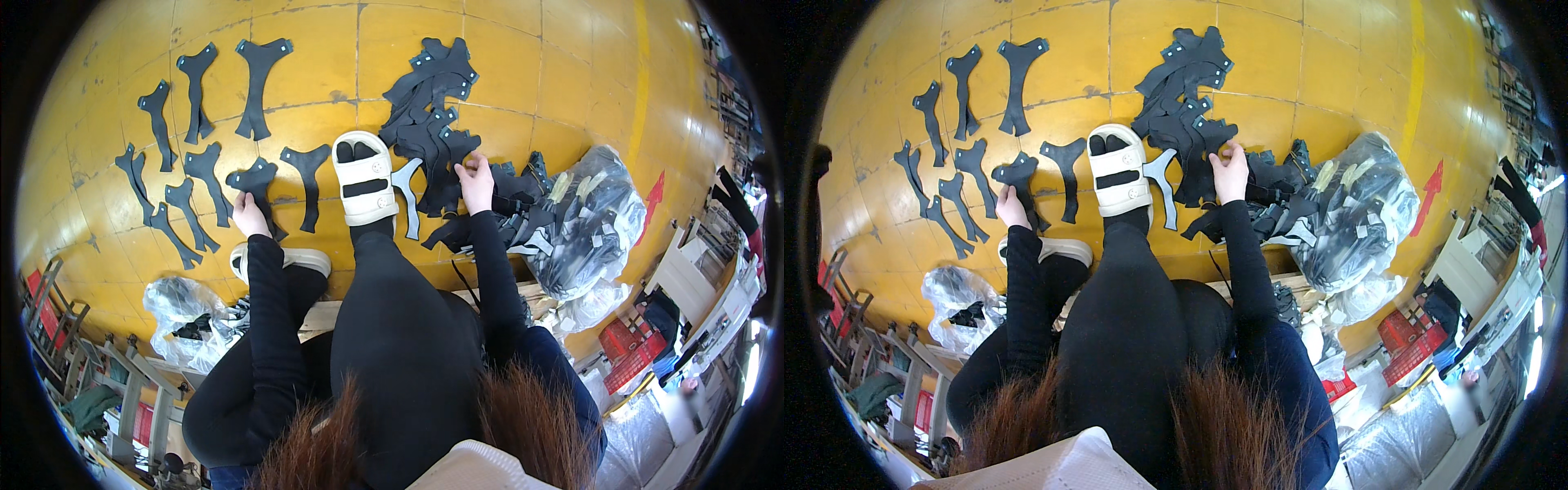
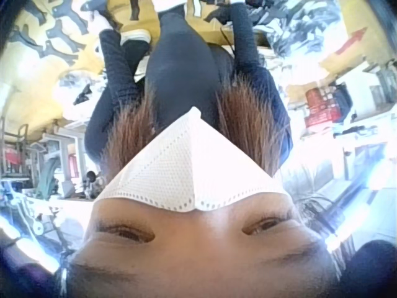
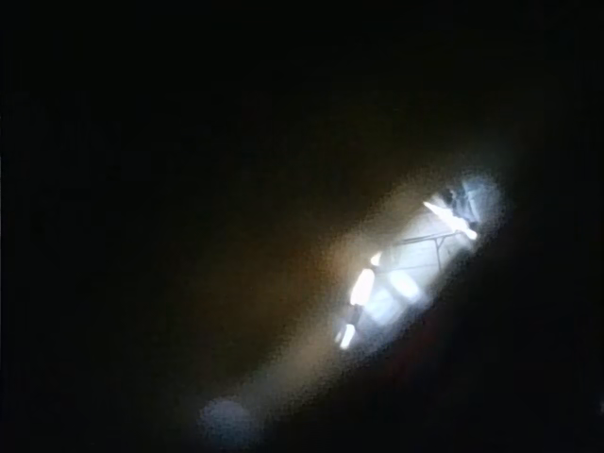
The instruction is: The person sits on the floor and sorts black Y-shaped parts, picking them up, inspecting them, and arranging them into rows. They also handle a small pile of irregular black parts, separating and stacking them.
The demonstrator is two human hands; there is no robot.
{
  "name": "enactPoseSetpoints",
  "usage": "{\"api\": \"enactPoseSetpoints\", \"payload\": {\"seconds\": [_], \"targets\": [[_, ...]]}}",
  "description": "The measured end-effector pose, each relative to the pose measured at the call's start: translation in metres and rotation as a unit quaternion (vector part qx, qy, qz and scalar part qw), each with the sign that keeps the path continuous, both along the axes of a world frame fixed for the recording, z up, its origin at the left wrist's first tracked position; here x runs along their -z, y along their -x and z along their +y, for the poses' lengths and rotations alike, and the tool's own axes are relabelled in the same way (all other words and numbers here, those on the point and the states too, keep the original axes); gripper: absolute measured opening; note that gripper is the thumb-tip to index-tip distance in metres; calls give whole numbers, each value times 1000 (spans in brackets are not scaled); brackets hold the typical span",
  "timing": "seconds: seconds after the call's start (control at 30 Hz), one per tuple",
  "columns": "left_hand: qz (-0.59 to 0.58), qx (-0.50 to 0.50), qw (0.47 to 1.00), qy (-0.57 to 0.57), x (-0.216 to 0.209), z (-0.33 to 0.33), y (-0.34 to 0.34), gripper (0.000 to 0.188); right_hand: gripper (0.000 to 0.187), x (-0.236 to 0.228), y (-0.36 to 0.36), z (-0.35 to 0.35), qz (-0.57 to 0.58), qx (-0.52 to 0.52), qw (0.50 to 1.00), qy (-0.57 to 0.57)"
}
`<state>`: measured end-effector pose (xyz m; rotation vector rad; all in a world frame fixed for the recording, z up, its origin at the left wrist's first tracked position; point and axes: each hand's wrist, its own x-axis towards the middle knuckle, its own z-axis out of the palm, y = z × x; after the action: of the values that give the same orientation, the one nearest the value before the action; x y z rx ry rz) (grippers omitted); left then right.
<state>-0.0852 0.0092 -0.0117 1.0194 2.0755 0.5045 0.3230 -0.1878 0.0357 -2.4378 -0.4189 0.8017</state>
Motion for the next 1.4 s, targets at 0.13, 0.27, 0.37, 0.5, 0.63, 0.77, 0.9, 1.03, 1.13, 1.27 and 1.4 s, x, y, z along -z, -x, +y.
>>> {"api": "enactPoseSetpoints", "payload": {"seconds": [0.13,0.27,0.37,0.5,0.63,0.77,0.9,1.03,1.13,1.27,1.4], "targets": [[152,27,984,-84,-12,-1,-26,45,54,0,11,6,-59,-35,998,9],[101,160,969,-160,-27,-6,-56,35,52,-11,10,8,-36,69,996,-39],[35,165,984,-53,-35,-18,-79,35,49,-14,4,2,65,189,955,-218],[139,226,964,-4,-39,-39,-107,45,38,-34,-4,-5,52,212,945,-245],[202,254,945,48,-41,-46,-123,44,22,-37,-2,-11,122,233,923,-280],[180,300,934,65,-32,-43,-118,27,23,-23,4,-13,87,193,946,-247],[3,257,966,43,-32,-36,-113,15,26,-11,17,-6,103,200,952,-209],[-262,87,959,56,-48,-30,-117,9,27,-14,30,6,251,279,866,-331],[-233,170,954,80,-48,-24,-120,11,31,-10,37,8,289,295,844,-342],[-299,239,924,-1,-79,-23,-164,33,31,4,37,10,272,339,875,-214],[-196,431,880,-12,-101,-33,-192,49,26,8,37,16,257,268,911,-180]]}}
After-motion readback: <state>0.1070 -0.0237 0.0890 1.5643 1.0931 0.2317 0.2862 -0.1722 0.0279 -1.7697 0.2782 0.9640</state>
